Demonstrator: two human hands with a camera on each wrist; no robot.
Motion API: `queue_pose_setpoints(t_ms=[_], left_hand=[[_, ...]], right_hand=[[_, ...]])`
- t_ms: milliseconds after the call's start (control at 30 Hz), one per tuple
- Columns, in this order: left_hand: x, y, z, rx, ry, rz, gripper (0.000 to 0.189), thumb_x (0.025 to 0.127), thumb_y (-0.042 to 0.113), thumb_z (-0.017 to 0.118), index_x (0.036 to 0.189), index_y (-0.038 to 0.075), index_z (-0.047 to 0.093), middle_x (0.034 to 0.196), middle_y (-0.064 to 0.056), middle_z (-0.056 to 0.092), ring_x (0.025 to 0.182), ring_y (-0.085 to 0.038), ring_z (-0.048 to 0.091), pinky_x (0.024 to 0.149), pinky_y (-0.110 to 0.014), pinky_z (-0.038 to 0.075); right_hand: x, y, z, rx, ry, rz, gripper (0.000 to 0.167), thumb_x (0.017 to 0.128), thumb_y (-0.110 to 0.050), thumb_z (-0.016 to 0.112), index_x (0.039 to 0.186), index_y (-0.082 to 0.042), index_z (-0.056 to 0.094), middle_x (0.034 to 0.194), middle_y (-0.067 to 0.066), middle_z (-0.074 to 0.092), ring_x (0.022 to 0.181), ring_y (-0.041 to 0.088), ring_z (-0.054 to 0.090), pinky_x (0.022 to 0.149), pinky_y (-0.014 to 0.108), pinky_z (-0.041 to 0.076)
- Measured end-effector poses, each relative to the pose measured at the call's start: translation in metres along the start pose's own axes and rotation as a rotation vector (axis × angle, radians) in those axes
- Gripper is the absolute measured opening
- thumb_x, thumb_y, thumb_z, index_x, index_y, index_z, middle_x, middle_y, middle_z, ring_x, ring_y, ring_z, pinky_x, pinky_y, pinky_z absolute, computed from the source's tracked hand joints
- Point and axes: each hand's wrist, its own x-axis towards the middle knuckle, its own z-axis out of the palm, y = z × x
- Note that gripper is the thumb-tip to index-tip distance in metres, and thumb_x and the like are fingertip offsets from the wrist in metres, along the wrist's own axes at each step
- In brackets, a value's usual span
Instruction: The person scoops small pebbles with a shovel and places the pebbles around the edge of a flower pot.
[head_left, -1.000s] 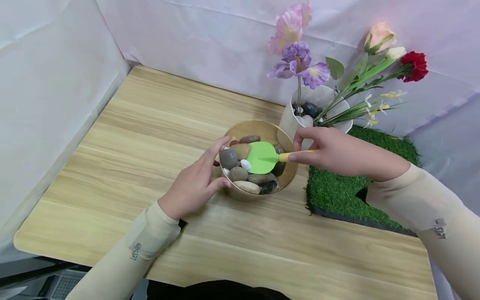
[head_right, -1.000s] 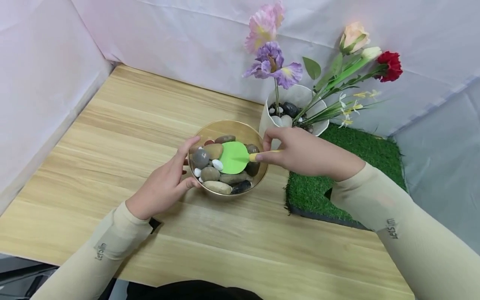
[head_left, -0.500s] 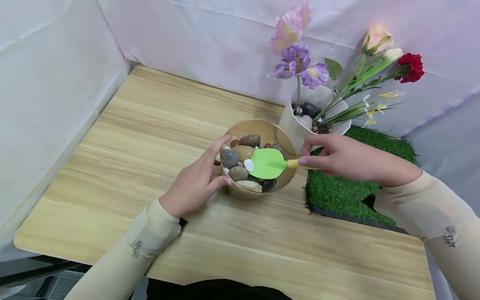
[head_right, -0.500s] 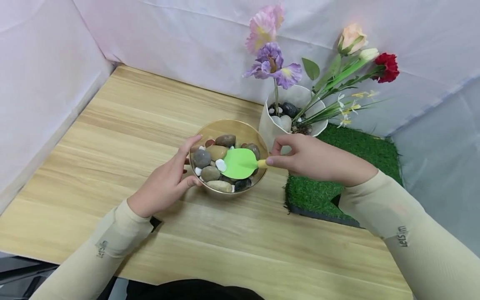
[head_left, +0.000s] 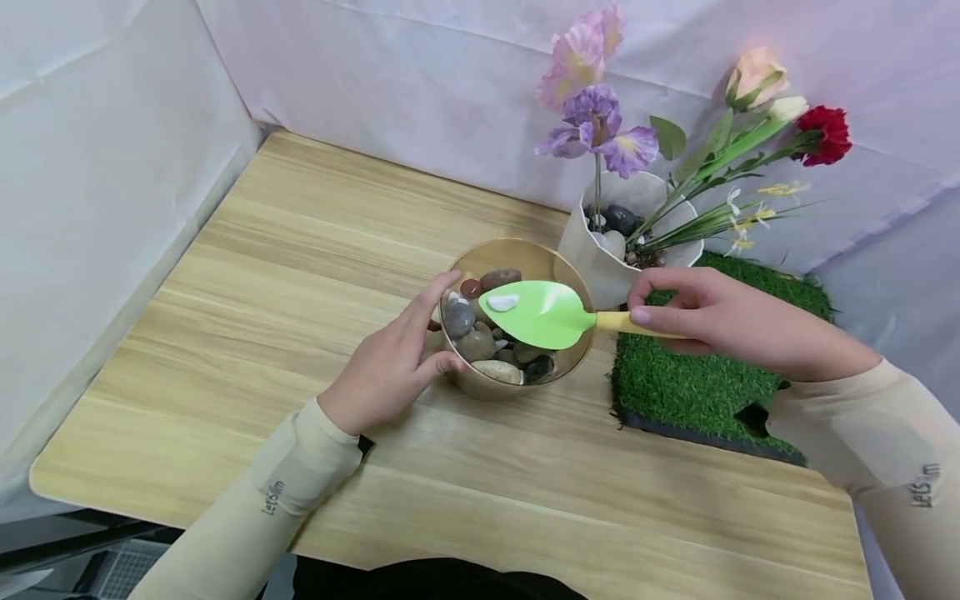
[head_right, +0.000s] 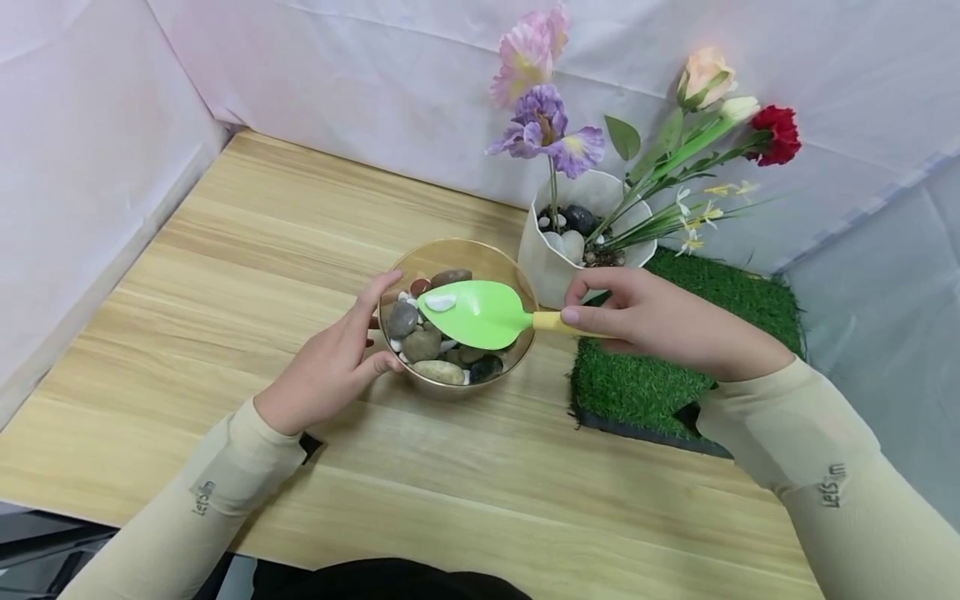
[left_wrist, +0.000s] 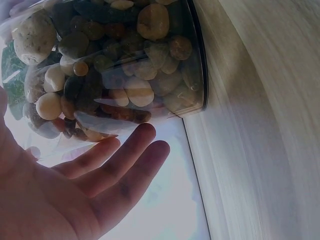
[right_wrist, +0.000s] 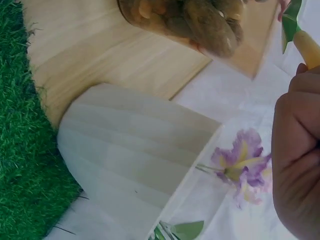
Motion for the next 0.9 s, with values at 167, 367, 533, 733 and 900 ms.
queue_pose_setpoints(t_ms=[167,367,533,733,900], left_hand=[[0.000,0.000,-0.001,0.003,0.005,0.003,0.101,0.092,0.086,0.036,0.174,0.034,0.010,0.168,-0.009,0.042,0.125,-0.032,0.064,0.080,-0.056,0.059],[0.000,0.001,-0.001,0.005,0.008,0.007,0.101,0.092,0.087,0.035,0.174,0.034,0.010,0.169,-0.010,0.041,0.125,-0.033,0.065,0.082,-0.057,0.059],[0.001,0.001,-0.001,0.014,0.007,0.007,0.102,0.091,0.087,0.035,0.174,0.033,0.010,0.169,-0.010,0.042,0.125,-0.033,0.065,0.082,-0.058,0.059],[0.000,0.000,0.000,0.015,0.007,0.005,0.102,0.091,0.087,0.034,0.174,0.034,0.010,0.170,-0.009,0.040,0.124,-0.032,0.065,0.083,-0.058,0.058],[0.000,0.000,0.002,0.016,0.010,0.014,0.102,0.090,0.088,0.032,0.174,0.033,0.010,0.172,-0.007,0.038,0.124,-0.032,0.066,0.084,-0.059,0.058]], right_hand=[[-0.010,0.003,-0.011,-0.010,0.048,-0.052,0.014,0.116,-0.030,0.058,0.117,-0.017,0.063,0.065,0.008,0.043,0.050,0.025,0.033,0.048,0.041,0.037],[-0.022,0.010,-0.030,-0.023,0.088,-0.094,0.010,0.118,-0.021,0.053,0.120,-0.016,0.061,0.066,0.013,0.042,0.050,0.032,0.033,0.048,0.042,0.035],[-0.033,0.018,-0.048,-0.034,0.160,-0.076,0.013,0.118,-0.019,0.049,0.122,-0.019,0.062,0.063,0.014,0.040,0.050,0.035,0.032,0.049,0.042,0.033],[-0.043,0.039,-0.074,0.057,0.211,-0.114,0.023,0.119,-0.010,0.043,0.127,-0.017,0.063,0.064,0.013,0.035,0.051,0.034,0.030,0.052,0.041,0.030],[-0.045,0.059,-0.090,0.065,0.263,-0.095,0.020,0.120,-0.013,0.041,0.123,-0.010,0.060,0.064,0.010,0.038,0.050,0.032,0.031,0.051,0.042,0.030]])
